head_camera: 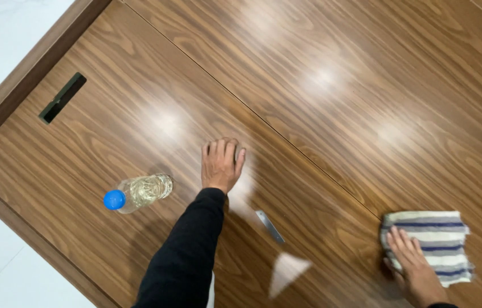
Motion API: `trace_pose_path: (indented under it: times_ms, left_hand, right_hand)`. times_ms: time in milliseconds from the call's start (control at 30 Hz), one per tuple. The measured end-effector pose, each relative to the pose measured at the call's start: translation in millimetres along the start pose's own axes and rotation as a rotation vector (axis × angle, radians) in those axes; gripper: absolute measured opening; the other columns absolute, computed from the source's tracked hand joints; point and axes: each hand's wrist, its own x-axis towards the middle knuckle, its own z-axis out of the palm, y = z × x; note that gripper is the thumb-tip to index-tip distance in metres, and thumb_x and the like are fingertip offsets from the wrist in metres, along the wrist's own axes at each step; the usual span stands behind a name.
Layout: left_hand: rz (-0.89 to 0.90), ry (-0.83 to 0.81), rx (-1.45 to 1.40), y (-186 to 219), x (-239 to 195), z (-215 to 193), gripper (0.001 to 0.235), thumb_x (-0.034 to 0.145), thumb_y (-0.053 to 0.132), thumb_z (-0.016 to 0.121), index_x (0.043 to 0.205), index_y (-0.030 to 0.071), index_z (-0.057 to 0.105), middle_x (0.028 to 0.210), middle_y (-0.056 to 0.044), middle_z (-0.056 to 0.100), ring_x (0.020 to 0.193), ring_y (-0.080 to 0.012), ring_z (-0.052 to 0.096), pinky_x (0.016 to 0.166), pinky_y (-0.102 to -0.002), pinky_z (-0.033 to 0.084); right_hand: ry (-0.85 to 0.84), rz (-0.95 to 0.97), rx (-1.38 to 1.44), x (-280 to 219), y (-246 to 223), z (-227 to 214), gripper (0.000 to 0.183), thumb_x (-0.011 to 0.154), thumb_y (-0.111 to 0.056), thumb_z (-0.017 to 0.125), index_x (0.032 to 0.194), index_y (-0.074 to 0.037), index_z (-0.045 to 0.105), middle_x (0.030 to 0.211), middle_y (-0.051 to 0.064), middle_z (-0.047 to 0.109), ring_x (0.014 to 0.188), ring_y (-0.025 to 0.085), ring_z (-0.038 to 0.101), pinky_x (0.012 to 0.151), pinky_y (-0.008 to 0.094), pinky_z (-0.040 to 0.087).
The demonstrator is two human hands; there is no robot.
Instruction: The person scrapes adhesive residue from the seam of a wooden cabinet using a metal scraper, then wipes the area with a cloth. They repeat the scraping and wiping process along the seam and surrounding surface, moving a water bottle aside to access the work area.
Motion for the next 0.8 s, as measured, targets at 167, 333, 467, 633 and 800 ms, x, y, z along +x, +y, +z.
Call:
trace_pose_path:
  times_ms: [167,333,467,633,800]
  left_hand:
    - [-0.055,-0.057,0.037,-3.7,-8.2,13.7,0.039,0.119,0.050,0.063,0.133,0.014,0.070,0.135,-0.009,0.065,0.137,-0.0310,0.067,0.126,-0.066,0.043]
    - [-0.175,-0.061,0.057,-0.3,0.2,3.7,0.035,0.117,0.043,0.066,0.133,0.012,0.067,0.147,-0.013,0.065,0.152,-0.0383,0.061,0.129,-0.083,0.034]
    - [-0.243,-0.082,-0.001,-1.2,5.9,-4.0,0.032,0.116,0.039,0.066,0.132,0.012,0.065,0.149,-0.014,0.063,0.156,-0.0424,0.058,0.131,-0.089,0.028]
    - [-0.302,-0.094,-0.017,3.5,15.0,-19.6,0.032,0.114,0.039,0.069,0.127,0.009,0.070,0.152,-0.016,0.066,0.160,-0.0446,0.054,0.132,-0.092,0.024]
    - [-0.315,-0.092,-0.049,4.4,19.7,-18.8,0.038,0.113,0.040,0.070,0.125,0.005,0.077,0.154,-0.019,0.069,0.159,-0.0460,0.054,0.131,-0.094,0.025]
  right_hand:
    - [-0.016,-0.179,0.163,312.8,-130.2,-1.4,0.092,0.102,-0.040,0.078,0.184,-0.018,0.045,0.196,0.008,0.037,0.178,0.036,0.035,0.140,0.063,0.031]
    - [0.060,-0.362,0.157,612.9,-243.8,12.4,0.087,0.110,-0.036,0.080,0.187,-0.018,0.044,0.196,0.003,0.038,0.181,0.028,0.035,0.146,0.058,0.027]
    - [0.045,-0.431,0.242,591.7,-228.2,-15.3,0.075,0.118,-0.041,0.069,0.185,-0.016,0.046,0.196,0.006,0.038,0.179,0.030,0.038,0.144,0.059,0.031]
    - [-0.167,-0.501,0.178,314.6,-69.9,-28.0,0.080,0.110,-0.036,0.047,0.186,-0.013,0.039,0.196,0.010,0.037,0.180,0.033,0.034,0.146,0.058,0.024]
    - [-0.289,-0.569,0.055,271.5,-29.0,-25.3,0.113,0.091,-0.041,0.070,0.189,-0.011,0.024,0.199,0.010,0.023,0.187,0.028,0.016,0.151,0.050,0.009]
